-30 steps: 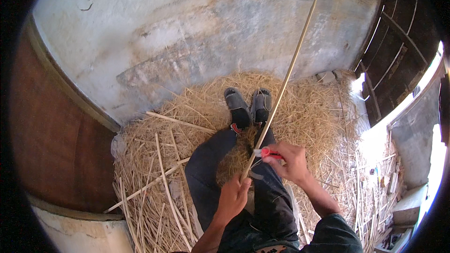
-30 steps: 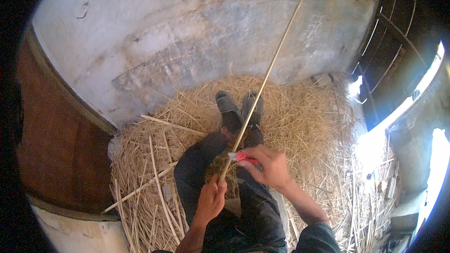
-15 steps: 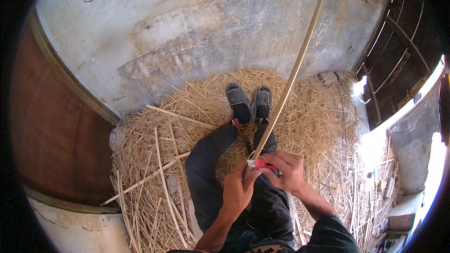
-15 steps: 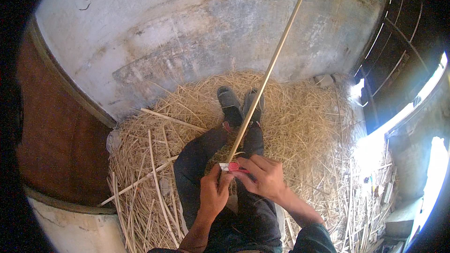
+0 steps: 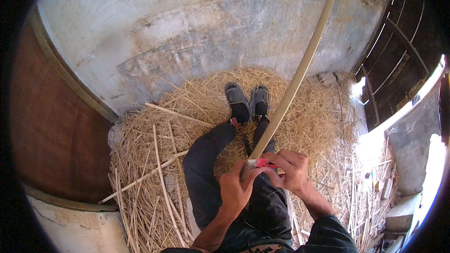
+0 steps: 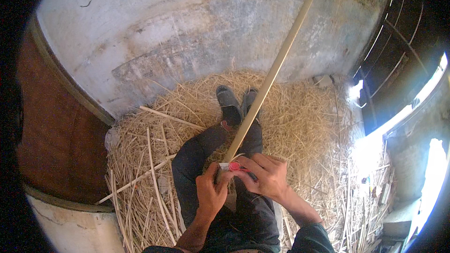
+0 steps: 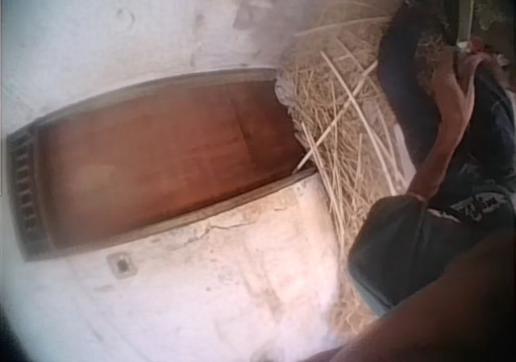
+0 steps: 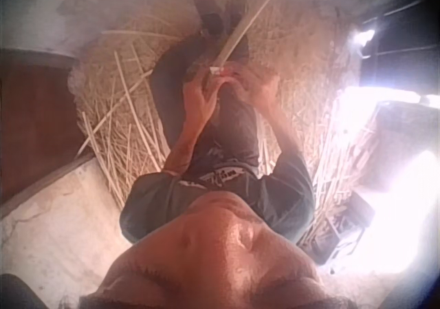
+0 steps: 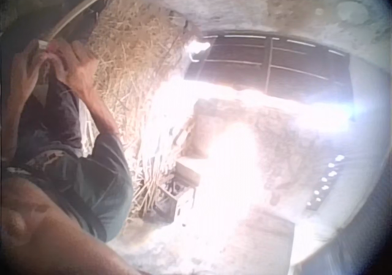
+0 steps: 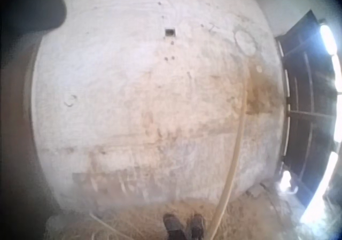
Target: The person sits on a straw-covered floor and uses a red utility knife to shave a long, thin bamboo stick. They repeatedly scrape the surface of the stick to remove the outer layer, rotating the stick to work on different sides.
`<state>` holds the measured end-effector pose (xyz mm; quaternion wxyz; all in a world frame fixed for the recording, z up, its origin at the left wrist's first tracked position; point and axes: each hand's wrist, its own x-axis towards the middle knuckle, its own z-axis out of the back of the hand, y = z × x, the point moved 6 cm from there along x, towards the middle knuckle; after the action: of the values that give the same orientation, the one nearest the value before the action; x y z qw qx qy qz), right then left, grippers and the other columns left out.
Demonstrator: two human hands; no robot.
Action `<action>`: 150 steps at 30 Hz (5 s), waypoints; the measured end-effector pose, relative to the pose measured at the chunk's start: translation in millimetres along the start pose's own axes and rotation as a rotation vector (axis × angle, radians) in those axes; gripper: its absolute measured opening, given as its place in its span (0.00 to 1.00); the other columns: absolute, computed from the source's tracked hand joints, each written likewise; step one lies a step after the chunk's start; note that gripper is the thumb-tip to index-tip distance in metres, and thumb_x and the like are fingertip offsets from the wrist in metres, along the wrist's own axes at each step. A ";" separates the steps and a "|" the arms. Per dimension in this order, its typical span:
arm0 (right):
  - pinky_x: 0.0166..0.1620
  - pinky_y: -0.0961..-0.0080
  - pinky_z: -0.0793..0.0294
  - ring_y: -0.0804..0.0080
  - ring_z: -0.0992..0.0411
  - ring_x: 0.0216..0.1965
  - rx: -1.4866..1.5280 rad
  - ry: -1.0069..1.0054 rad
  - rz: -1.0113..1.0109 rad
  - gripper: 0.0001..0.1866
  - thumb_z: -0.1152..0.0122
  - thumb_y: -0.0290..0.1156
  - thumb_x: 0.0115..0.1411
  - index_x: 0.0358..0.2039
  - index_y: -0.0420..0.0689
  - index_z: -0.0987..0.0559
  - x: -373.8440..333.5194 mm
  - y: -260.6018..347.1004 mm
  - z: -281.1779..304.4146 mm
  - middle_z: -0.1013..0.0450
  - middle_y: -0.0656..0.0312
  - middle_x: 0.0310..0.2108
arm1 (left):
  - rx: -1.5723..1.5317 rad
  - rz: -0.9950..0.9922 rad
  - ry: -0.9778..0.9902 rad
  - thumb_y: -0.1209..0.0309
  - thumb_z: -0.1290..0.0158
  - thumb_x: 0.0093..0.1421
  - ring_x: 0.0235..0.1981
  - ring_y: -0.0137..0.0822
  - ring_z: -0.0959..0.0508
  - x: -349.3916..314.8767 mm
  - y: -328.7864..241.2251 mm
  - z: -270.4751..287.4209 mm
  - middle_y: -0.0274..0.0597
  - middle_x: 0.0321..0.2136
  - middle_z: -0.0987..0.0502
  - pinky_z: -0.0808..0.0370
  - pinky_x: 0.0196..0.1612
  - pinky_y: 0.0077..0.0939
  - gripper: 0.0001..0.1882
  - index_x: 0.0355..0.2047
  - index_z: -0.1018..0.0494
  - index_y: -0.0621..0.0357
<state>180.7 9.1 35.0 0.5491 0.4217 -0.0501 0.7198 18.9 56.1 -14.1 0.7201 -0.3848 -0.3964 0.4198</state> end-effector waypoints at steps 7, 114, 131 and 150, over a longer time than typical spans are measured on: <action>0.25 0.70 0.26 0.69 0.25 0.21 -0.021 -0.095 -0.022 0.12 0.24 0.35 0.52 0.38 0.50 0.13 2.3 -3.2 8.1 0.25 0.66 0.22 | 0.121 -0.013 0.002 0.53 0.39 0.67 0.20 0.58 0.22 -3.4 0.1 4.7 0.53 0.17 0.27 0.29 0.22 0.39 0.22 0.31 0.28 0.61; 0.37 0.70 0.26 0.67 0.23 0.29 -0.214 -0.094 -0.683 0.20 0.36 0.46 0.67 0.46 0.41 0.15 31.7 -174.2 77.9 0.22 0.51 0.26 | -0.596 0.650 0.687 0.34 0.71 0.74 0.17 0.23 0.47 -54.1 78.5 18.3 0.25 0.18 0.45 0.49 0.20 0.24 0.35 0.24 0.40 0.51; 0.45 0.75 0.25 0.77 0.24 0.37 0.920 -0.077 -0.575 0.16 0.36 0.37 0.69 0.47 0.35 0.18 35.2 -67.4 28.5 0.21 0.63 0.34 | -0.927 0.607 1.013 0.27 0.66 0.68 0.09 0.19 0.48 -53.8 68.9 -12.8 0.23 0.11 0.45 0.51 0.12 0.19 0.49 0.34 0.19 0.67; 0.24 0.82 0.46 0.87 0.43 0.20 0.799 -0.487 -0.661 0.16 0.36 0.42 0.68 0.40 0.41 0.20 62.4 -117.2 76.1 0.39 0.77 0.20 | -0.815 0.523 0.998 0.33 0.55 0.69 0.24 0.22 0.42 -91.4 127.9 3.1 0.26 0.27 0.40 0.41 0.26 0.22 0.32 0.38 0.34 0.53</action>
<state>317.8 61.1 79.1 0.5158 0.7434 0.2353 0.3548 -52.6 18.6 -149.0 0.4897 -0.8543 -0.0382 0.1699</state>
